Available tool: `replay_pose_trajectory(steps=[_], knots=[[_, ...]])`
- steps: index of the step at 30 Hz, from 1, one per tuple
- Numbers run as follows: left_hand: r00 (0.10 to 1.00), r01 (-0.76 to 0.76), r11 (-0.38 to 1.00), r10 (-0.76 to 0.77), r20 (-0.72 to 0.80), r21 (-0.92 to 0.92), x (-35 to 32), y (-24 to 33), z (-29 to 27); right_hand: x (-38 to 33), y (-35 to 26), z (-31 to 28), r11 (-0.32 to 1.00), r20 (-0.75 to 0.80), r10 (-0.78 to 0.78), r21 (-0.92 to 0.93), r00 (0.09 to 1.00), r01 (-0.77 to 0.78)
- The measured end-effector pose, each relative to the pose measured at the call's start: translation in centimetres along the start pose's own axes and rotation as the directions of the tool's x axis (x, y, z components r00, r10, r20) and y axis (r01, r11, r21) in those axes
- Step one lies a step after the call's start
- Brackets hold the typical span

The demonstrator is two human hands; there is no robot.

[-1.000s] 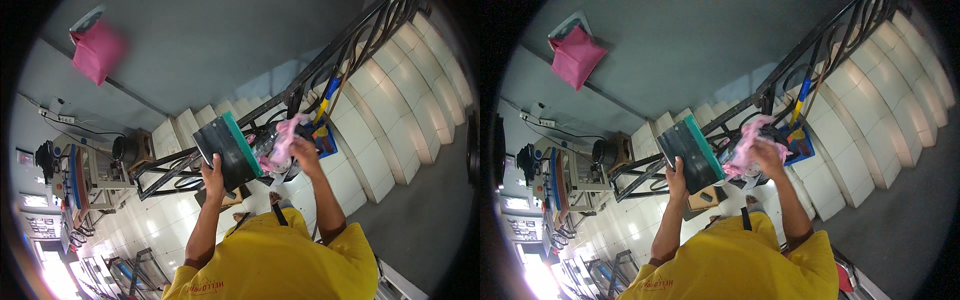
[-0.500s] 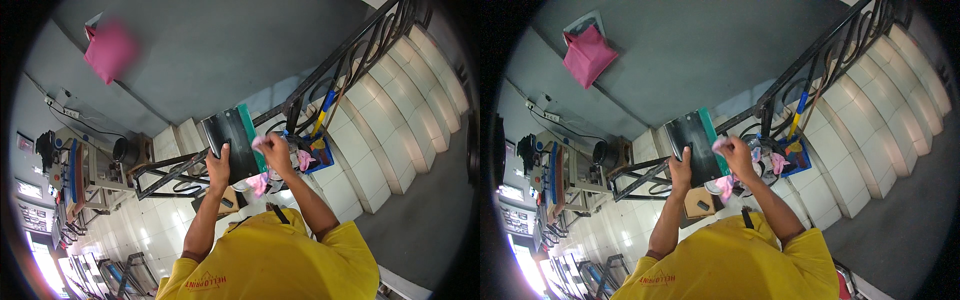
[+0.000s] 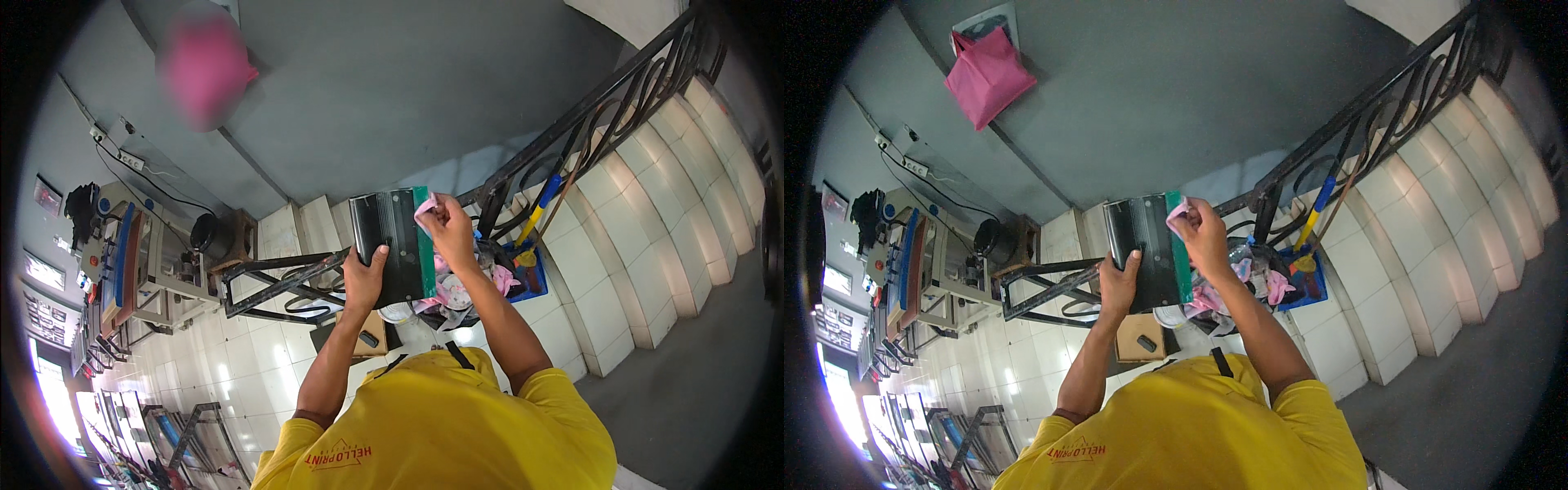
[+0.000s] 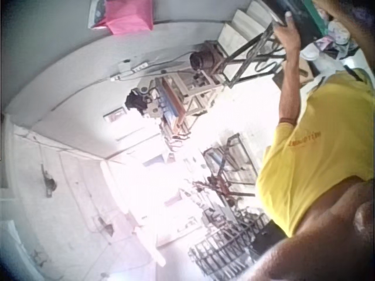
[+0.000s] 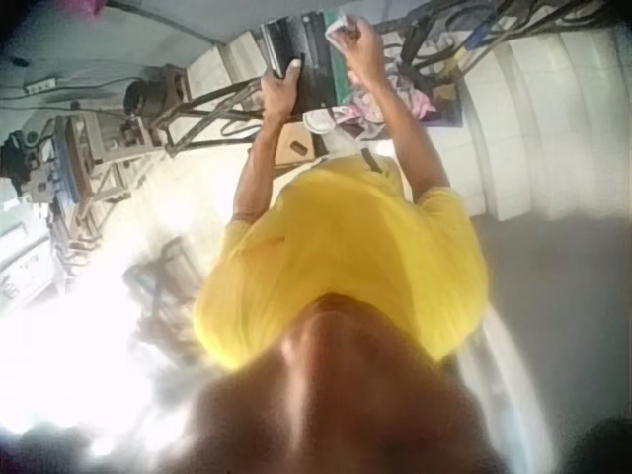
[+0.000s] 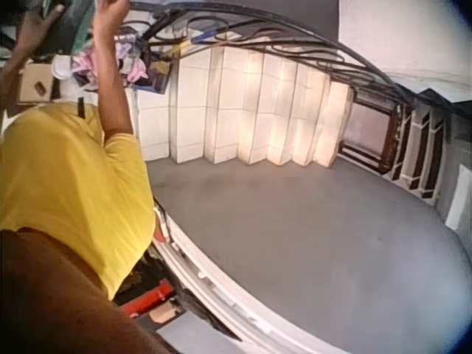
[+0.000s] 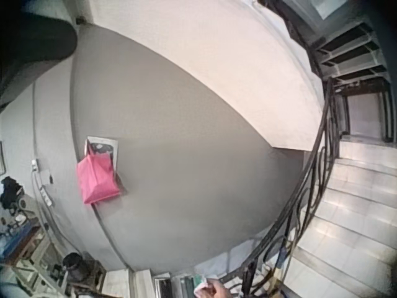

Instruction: The person cleans a squeegee with a cloth, applies blue ink to a screen, performs screen printing on a black t-shirt, and then dries the print with a heat gun.

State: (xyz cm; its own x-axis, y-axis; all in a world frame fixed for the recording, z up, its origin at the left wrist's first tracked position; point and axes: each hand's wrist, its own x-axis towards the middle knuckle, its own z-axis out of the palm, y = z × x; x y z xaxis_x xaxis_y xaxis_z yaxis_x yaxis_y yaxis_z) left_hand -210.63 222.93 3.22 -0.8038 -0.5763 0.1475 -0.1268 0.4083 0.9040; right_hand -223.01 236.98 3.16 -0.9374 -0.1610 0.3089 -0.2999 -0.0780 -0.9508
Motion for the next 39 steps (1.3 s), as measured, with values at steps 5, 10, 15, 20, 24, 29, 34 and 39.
replay_pose_trajectory(steps=[5, 10, 15, 20, 24, 29, 34, 39], knots=[[0.999, -0.046, 0.998, 0.045, -0.03, -0.035, 0.1, 0.3, -0.5, 4.1, -0.3, 0.8, 0.971, -0.01, -0.128, -0.204, 0.992, 0.123], [0.999, -0.046, 0.999, 0.046, -0.026, -0.003, -0.9, -0.1, -2.2, 7.5, -1.7, -0.5, 0.993, -0.056, -0.103, -0.055, 0.993, 0.1], [0.993, -0.001, 0.989, -0.016, -0.117, -0.145, -0.7, -1.3, -2.9, 4.0, 0.3, -0.5, 1.0, 0.092, 0.011, -0.012, 0.996, -0.01], [0.986, -0.03, 0.989, 0.005, -0.167, -0.145, -1.4, 0.8, -2.4, 1.8, -3.2, 4.0, 0.949, 0.13, -0.239, -0.181, 0.962, 0.26], [0.96, -0.064, 0.991, 0.029, -0.279, -0.118, 0.1, 0.6, -2.9, -0.1, -0.6, 5.2, 0.862, 0.245, -0.274, -0.366, 0.93, 0.35], [0.95, -0.089, 0.957, -0.002, -0.313, -0.276, 2.7, 0.0, -5.1, -4.7, 1.1, 5.5, 0.847, 0.329, -0.168, -0.434, 0.929, 0.307], [0.933, -0.076, 0.945, -0.046, -0.357, -0.318, 2.2, -1.3, -5.5, -7.4, 0.6, 4.2, 0.856, 0.45, 0.118, -0.498, 0.885, 0.14], [0.944, 0.102, 0.604, -0.31, -0.115, -0.79, 3.4, -1.6, -6.9, -10.0, 1.7, 1.0, 0.888, 0.67, 0.124, -0.404, 0.732, 0.219]])
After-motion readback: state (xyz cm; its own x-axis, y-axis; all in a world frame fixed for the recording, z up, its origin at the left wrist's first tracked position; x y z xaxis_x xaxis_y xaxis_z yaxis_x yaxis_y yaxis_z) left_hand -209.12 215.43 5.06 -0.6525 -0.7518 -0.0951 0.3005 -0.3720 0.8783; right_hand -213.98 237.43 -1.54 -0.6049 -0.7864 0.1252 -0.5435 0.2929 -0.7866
